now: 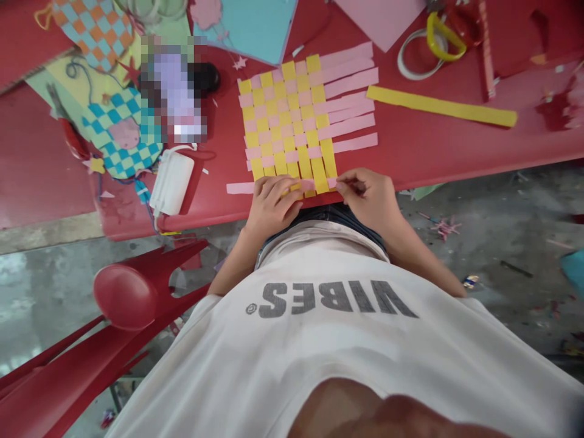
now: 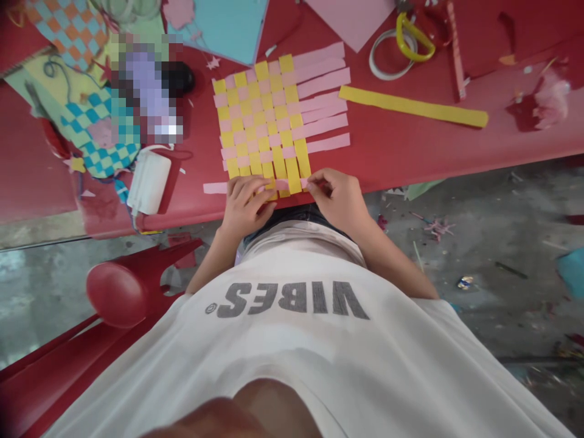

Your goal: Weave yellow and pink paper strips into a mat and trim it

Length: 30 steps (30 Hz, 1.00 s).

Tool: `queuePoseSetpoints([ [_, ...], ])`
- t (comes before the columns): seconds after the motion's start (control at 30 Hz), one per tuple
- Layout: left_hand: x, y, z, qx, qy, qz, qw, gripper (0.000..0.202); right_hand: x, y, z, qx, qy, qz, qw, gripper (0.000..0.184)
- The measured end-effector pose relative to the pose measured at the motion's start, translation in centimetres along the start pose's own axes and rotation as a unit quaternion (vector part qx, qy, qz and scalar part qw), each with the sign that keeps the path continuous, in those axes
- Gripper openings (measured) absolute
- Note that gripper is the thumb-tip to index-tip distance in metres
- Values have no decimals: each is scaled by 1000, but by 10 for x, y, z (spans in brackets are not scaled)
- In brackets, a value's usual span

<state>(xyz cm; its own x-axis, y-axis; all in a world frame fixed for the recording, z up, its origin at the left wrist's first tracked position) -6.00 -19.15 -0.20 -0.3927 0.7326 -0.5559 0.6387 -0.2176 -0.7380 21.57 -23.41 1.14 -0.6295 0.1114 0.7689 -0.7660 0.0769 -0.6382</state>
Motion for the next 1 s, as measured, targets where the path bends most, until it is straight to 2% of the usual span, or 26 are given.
queuePoseSetpoints([
  [0.1,4,-7,10,-54,-6,-15,998,25,-6,-11,-16,6,8,12,1000,26],
  [0.23,14,-16,26,-77,-45,-42,995,23,-13,-23,-33,18,11,39,999,31],
  [0.37,15,-17,34,-43,-36,-41,998,22,-22,-31,-41,9,1,48,999,31],
  [0.57,13,-12,31,16,-43,-20,999,23,-40,-38,-43,-27,-8,60,998,42],
  [0.77,16,-12,30,33,-69,-9,997,24,-53,-48,-44,-62,-36,136,988,38],
  [0.87,15,-13,30,34,-69,-14,997,23,-45,-50,-38,-87,-67,220,969,35],
  [1.0,12,-13,31,27,-54,-33,998,25,-24,-39,-18,-146,-67,346,924,39],
])
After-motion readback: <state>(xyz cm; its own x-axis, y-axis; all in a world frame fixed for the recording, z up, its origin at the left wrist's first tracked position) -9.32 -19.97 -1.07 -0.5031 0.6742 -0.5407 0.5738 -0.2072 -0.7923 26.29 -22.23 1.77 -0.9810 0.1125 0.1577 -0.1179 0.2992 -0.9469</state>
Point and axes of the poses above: each hand's wrist, its own z-axis away from the middle knuckle, its own y-axis out of the palm, x = y × z, the point moved 4 cm from there along -z, towards the middle knuckle, and after that the axes turned 15 degrees about z, right-handed, at the moved point
